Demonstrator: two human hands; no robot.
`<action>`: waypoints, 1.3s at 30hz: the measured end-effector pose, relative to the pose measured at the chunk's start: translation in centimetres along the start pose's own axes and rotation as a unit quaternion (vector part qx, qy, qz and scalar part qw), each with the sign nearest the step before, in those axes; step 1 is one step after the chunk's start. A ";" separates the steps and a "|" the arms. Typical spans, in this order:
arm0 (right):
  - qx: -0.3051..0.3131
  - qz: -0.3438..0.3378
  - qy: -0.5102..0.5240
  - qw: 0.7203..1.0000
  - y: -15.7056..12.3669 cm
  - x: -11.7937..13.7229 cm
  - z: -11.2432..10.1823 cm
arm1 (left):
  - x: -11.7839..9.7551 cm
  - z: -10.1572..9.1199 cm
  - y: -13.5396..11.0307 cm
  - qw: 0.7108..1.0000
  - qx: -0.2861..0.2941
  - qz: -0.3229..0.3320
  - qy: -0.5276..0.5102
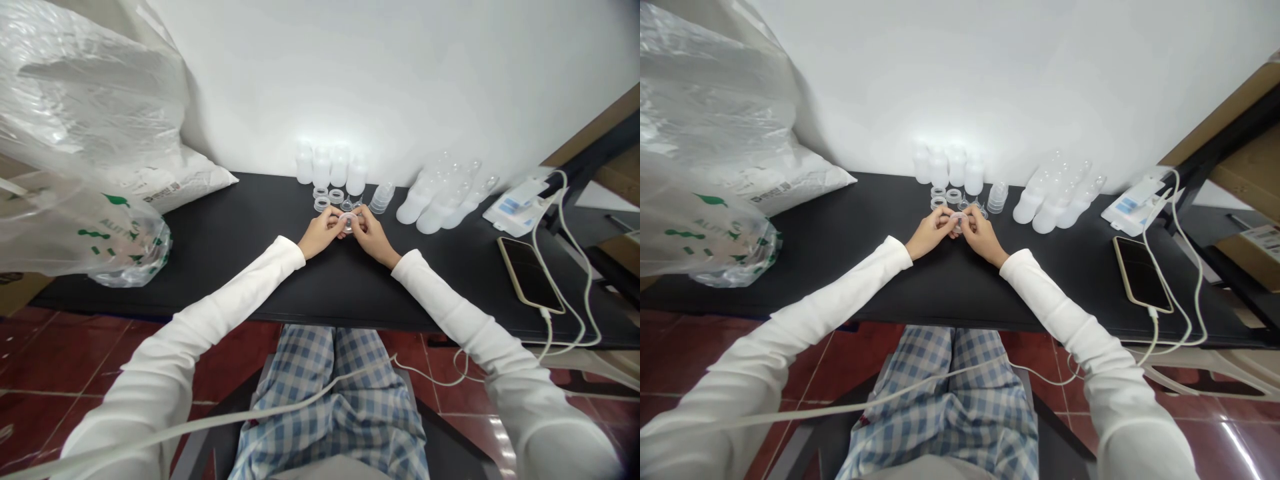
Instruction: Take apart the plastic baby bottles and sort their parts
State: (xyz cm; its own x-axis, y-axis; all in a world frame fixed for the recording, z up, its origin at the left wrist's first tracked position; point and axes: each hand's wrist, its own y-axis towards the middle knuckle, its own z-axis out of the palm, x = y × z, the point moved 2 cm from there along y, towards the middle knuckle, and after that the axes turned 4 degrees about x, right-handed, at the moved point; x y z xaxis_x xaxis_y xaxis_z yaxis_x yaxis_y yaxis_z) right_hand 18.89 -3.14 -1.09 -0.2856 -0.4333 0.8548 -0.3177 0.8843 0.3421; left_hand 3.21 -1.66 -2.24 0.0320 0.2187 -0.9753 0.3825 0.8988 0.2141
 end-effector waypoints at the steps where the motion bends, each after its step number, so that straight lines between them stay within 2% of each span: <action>1: -0.003 -0.004 -0.011 1.000 0.0 0.1 0.0 | -0.1 0.0 -0.1 1.000 -0.001 0.003 0.009; 6: 0.001 -0.011 -0.035 0.999 -0.1 0.3 0.0 | -0.6 0.1 -0.4 0.999 -0.001 0.011 0.036; 15: 0.045 -0.003 0.074 0.996 0.3 -1.2 0.1 | -0.8 -0.1 -0.4 0.999 0.018 0.019 0.026; 23: 0.038 0.014 0.079 0.996 0.2 -0.5 0.2 | -1.1 0.0 -0.5 0.999 -0.005 0.012 0.045; 28: 0.040 0.027 0.078 0.996 0.0 0.0 0.1 | -1.3 0.1 -0.5 0.999 0.004 0.007 0.039; 39: 0.046 0.009 0.085 0.995 0.2 -0.4 0.2 | -0.3 -0.1 -0.2 0.996 0.024 0.016 0.081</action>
State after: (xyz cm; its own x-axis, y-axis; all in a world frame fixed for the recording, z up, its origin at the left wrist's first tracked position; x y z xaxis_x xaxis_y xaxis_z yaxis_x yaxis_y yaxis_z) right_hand 18.77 -2.87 -1.45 -0.1379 -0.3747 0.9168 -0.3982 0.8686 0.2951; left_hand 2.99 -1.90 -2.03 -0.1030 0.3088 -0.9455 0.4267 0.8724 0.2384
